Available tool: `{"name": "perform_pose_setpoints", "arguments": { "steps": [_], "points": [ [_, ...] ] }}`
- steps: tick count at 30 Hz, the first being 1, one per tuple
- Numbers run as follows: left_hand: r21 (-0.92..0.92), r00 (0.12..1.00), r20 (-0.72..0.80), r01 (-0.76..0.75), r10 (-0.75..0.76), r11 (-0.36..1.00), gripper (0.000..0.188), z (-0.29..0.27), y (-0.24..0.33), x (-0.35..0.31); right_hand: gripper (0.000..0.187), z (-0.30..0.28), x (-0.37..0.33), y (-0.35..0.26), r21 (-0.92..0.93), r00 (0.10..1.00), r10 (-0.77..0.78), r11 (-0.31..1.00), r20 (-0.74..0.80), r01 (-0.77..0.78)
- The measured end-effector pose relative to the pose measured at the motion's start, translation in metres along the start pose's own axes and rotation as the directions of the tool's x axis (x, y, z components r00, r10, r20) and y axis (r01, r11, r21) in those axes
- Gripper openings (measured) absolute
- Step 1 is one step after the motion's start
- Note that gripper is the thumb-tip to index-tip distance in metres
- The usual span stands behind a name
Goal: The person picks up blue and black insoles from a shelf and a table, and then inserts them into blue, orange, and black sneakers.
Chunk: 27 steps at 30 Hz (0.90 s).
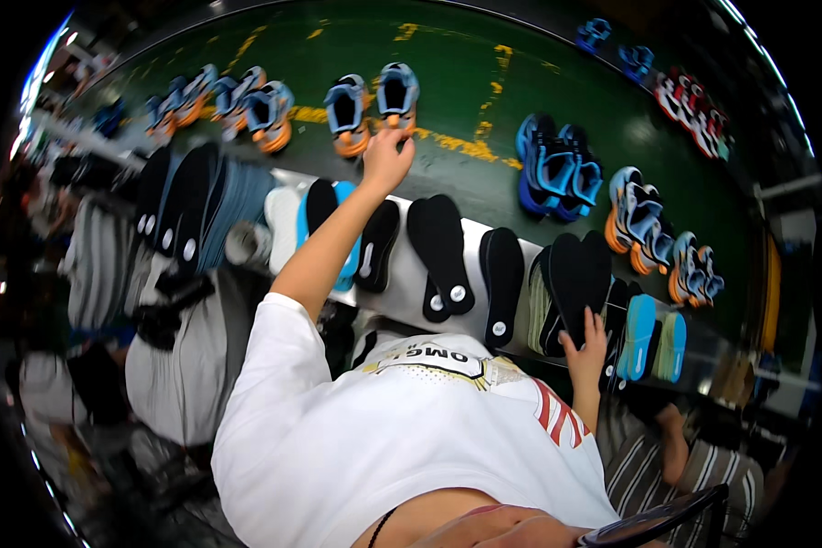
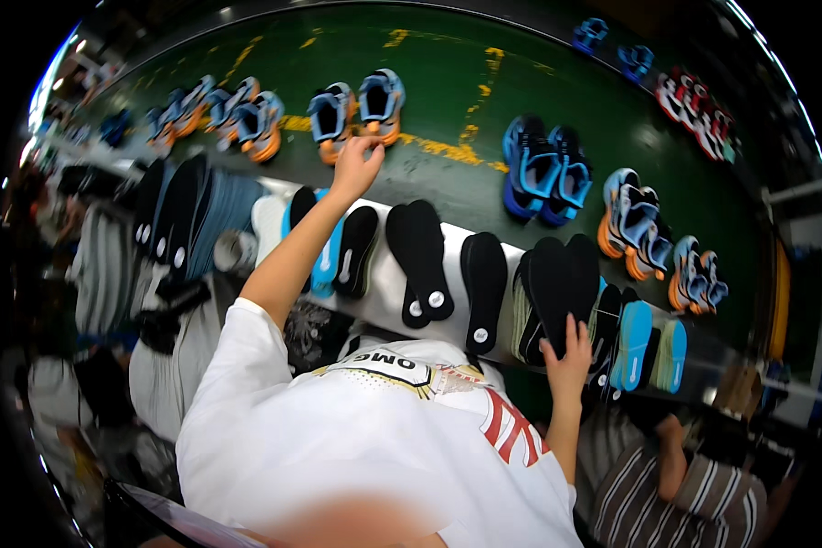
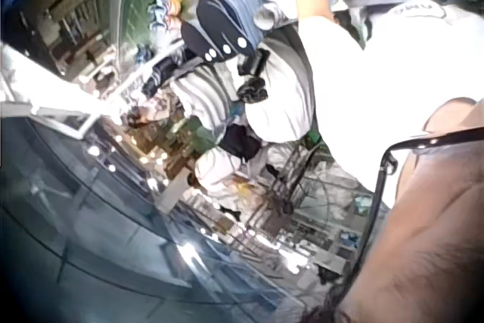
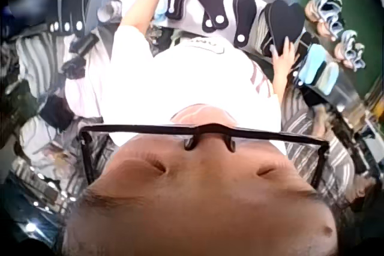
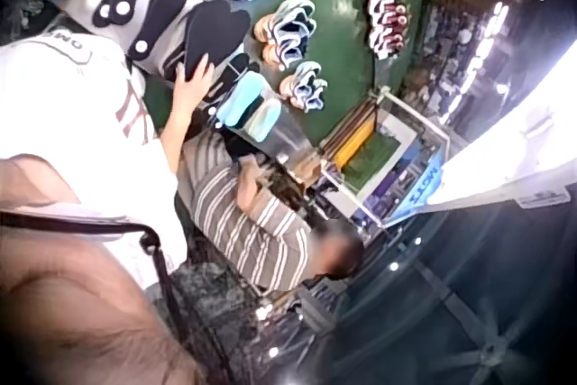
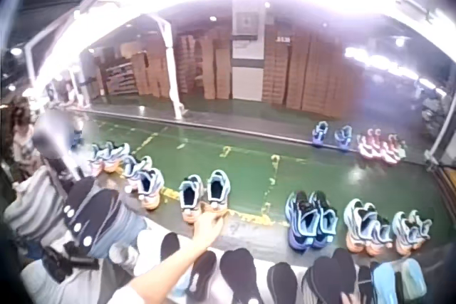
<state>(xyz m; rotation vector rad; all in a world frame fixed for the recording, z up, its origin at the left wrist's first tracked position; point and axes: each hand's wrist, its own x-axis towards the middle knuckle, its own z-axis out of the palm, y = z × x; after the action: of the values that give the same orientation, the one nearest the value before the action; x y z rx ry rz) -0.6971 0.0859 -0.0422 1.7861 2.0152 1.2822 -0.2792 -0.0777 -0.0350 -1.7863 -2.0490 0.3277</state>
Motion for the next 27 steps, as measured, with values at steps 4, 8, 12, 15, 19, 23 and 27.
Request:
{"name": "perform_pose_setpoints", "arguments": {
  "steps": [4, 8, 12, 15, 19, 23, 27],
  "points": [
    [0.027, 0.946, 0.304, -0.127, 0.113, 0.991, 0.032, 0.078, 0.02, 0.05, 0.055, -0.009, -0.004, -0.021, 0.035, 0.982, 0.187, 0.982, 0.037, -0.188],
    [-0.052, 0.837, 0.454, -0.315, 0.303, 0.948, 0.052, 0.157, 0.061, 0.055, 0.046, -0.042, 0.014, -0.047, -0.071, 0.97, 0.235, 0.968, -0.056, -0.239],
    [-0.109, 0.731, 0.583, -0.362, 0.354, 0.926, 0.071, 0.21, 0.088, 0.057, 0.032, -0.071, 0.069, -0.064, 0.043, 0.916, 0.258, 0.965, -0.308, -0.258],
    [-0.376, 0.75, 0.485, -0.286, 0.45, 0.882, 0.055, 0.234, 0.1, 0.075, 0.027, -0.063, 0.128, -0.072, 0.311, 0.863, 0.31, 0.931, -0.399, -0.19],
    [-0.355, 0.807, 0.466, -0.204, 0.362, 0.912, 0.041, 0.239, 0.103, 0.104, 0.016, -0.029, 0.191, -0.075, -0.076, 0.9, -0.122, 0.992, -0.419, 0.099],
    [-0.292, 0.823, 0.543, -0.002, 0.168, 0.956, 0.04, 0.229, 0.097, 0.116, 0.008, -0.014, 0.208, -0.074, -0.222, 0.932, -0.265, 0.952, -0.247, 0.211],
    [-0.283, 0.825, 0.558, 0.096, 0.082, 0.954, 0.042, 0.222, 0.097, 0.107, 0.007, 0.003, 0.218, -0.065, -0.277, 0.929, -0.364, 0.901, -0.063, 0.334]
  ]
}}
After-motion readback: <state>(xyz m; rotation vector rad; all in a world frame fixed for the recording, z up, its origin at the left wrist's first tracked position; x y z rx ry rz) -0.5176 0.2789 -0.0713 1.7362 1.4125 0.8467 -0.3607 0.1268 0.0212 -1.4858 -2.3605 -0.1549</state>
